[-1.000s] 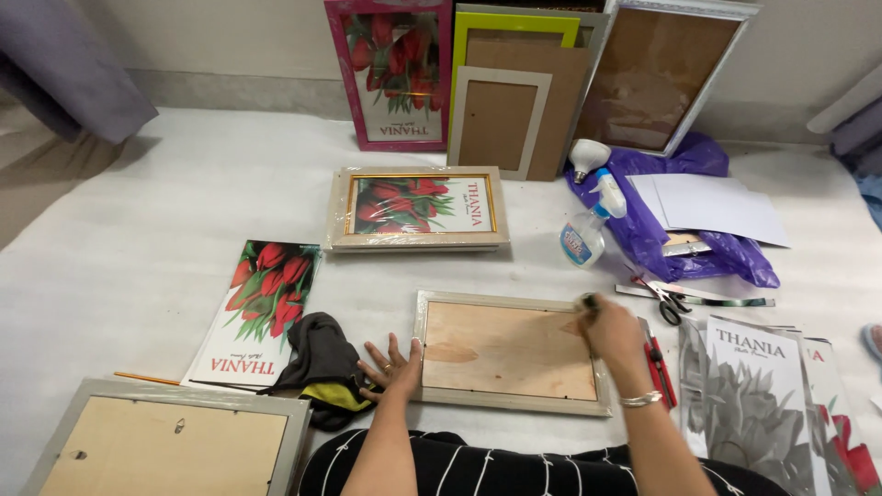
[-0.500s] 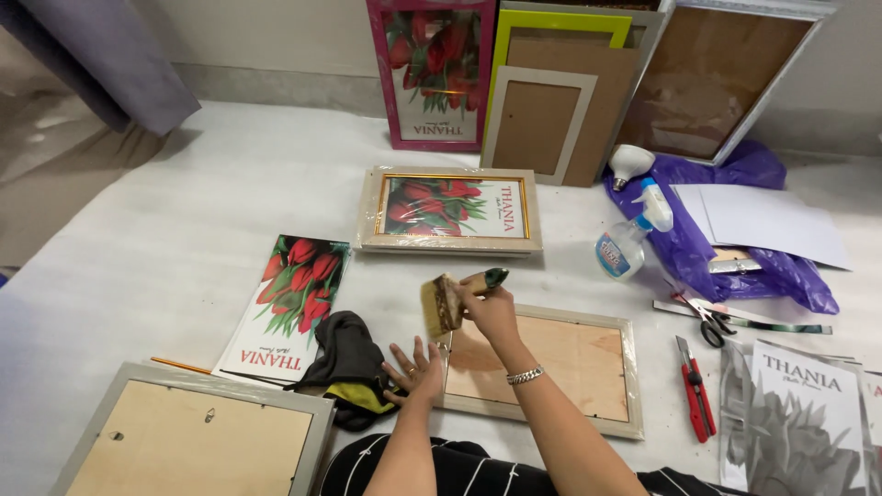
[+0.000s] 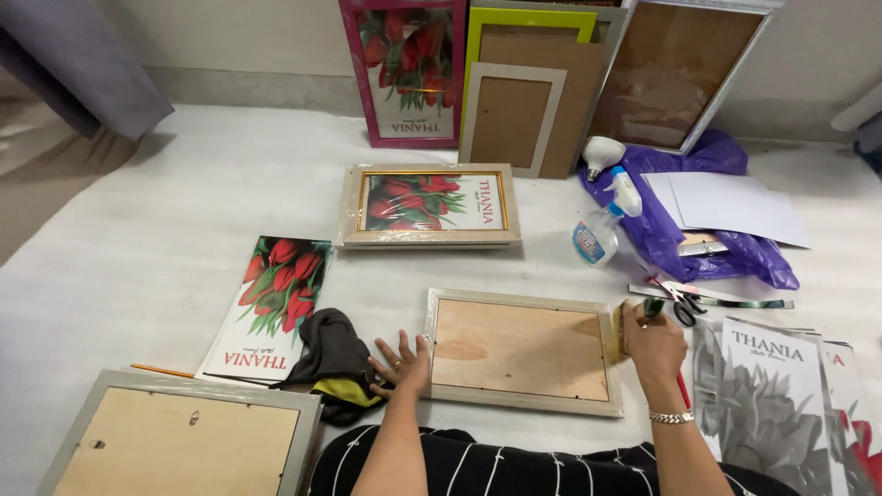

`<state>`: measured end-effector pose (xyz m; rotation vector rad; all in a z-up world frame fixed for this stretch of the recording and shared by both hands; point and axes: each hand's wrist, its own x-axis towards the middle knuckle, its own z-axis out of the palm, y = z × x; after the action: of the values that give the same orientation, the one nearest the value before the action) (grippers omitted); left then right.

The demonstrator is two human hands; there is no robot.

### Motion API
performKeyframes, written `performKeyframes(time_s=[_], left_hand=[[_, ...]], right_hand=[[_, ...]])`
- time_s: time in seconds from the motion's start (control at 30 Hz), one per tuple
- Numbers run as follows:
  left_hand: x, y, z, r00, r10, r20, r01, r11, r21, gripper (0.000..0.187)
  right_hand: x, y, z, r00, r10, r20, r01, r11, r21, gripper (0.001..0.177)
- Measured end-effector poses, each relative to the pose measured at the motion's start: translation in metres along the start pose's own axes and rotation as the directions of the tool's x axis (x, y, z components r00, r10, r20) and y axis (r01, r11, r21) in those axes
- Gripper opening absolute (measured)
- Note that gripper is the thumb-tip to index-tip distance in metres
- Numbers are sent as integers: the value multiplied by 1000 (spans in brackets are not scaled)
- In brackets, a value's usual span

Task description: Cleaning a picture frame glass and preparing the backboard using a brush and utility knife.

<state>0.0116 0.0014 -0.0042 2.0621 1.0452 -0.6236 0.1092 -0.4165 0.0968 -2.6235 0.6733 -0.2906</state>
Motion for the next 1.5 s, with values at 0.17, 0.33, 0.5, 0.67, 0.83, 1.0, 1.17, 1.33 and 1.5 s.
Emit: performKeyframes(time_s=[0.17, 0.33, 0.5, 0.67, 0.83, 1.0, 1.17, 1.33, 1.5], left_hand=[[-5, 1, -1, 1000, 5, -7, -6, 999, -37, 72], [-8, 2, -3, 1000, 2, -12, -3, 995, -101, 66], [-11, 0, -7, 1000, 20, -7, -21, 986, -165, 67], [-3, -3, -2, 1000, 23, -16, -25, 993, -119, 67], [-16, 5, -12, 999, 12, -42, -16, 995, -103, 63], [-52, 20, -37, 1000, 0, 14, 2, 993, -122, 76], [-44, 16, -33, 1000, -1, 9, 3, 990, -144, 78], [6, -3, -9, 999, -8, -53, -8, 957, -291, 77], [1, -9, -57, 993, 119, 15, -107, 936, -337, 92]], right_hand=[[-85, -96, -8, 979, -177, 102, 166, 980, 105, 35], [-169, -190, 28, 788, -598, 146, 530, 779, 335, 26], [-194, -223, 47, 841, -308, 445, -100, 719, 688, 20], [-154, -139, 40, 821, -112, 559, -362, 655, 663, 33], [-86, -19, -21, 909, 23, 415, -298, 733, 612, 53], [-93, -34, -109, 956, 51, 289, -93, 987, 134, 40], [-163, -110, -67, 878, -211, 430, 138, 971, 195, 34], [-220, -154, 22, 746, -634, 207, 508, 741, 440, 24], [-229, -198, 4, 702, -413, 580, -225, 645, 731, 19]])
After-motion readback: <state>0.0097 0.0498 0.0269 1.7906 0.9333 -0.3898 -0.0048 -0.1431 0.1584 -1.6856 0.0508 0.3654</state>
